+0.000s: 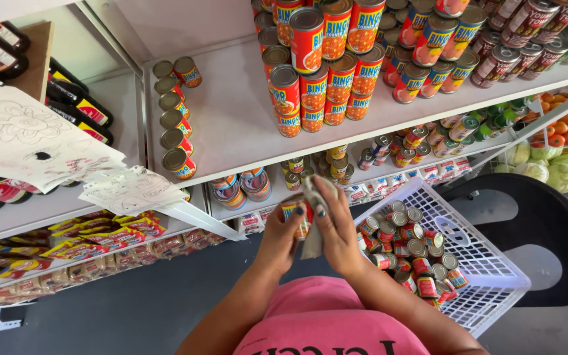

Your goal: Cleaning dust off of canned goods with a cloth and stocking them neatly on a grocery store shelf.

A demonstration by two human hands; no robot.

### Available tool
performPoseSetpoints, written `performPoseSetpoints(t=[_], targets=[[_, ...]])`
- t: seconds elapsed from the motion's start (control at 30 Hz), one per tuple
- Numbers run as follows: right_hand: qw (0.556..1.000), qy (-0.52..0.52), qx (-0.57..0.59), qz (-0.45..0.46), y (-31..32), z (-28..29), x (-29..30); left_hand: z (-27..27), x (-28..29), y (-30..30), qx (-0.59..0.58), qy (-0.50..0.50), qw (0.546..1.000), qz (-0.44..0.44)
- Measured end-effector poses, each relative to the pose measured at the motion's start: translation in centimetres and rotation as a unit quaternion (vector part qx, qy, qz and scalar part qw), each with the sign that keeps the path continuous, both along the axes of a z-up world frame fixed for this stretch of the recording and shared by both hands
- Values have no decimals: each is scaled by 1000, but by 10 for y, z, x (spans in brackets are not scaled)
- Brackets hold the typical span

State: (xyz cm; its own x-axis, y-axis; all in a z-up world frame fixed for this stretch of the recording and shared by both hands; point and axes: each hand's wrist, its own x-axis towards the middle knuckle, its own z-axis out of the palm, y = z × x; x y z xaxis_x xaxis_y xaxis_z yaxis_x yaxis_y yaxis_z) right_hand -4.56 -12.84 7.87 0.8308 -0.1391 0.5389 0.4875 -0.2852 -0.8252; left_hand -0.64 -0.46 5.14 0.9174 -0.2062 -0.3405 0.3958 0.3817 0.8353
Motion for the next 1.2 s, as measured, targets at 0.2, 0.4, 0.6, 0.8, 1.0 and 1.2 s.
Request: performPoseSetpoints(t=[0.2,0.4,0.6,0.8,1.0,1.2], targets=[[991,-80,-109,-15,11,9,-11,-39,11,-1,-87,47,995,27],[999,-12,-24,-32,-2,-3,-3,-23,6,3,-107,46,993,24],[982,-73,-173,-19,6,11,-22,-15,5,11,-197,96,974,-63],[999,31,-42,-3,1,19,-12,2,-2,12,-131,35,988,-77],[993,-1,-111,-44,8,-7,-30,11,10,15,-212,73,974,-10],[974,-142,-168,-44,1,-3,-9,-9,0,5,-102,97,990,-6]])
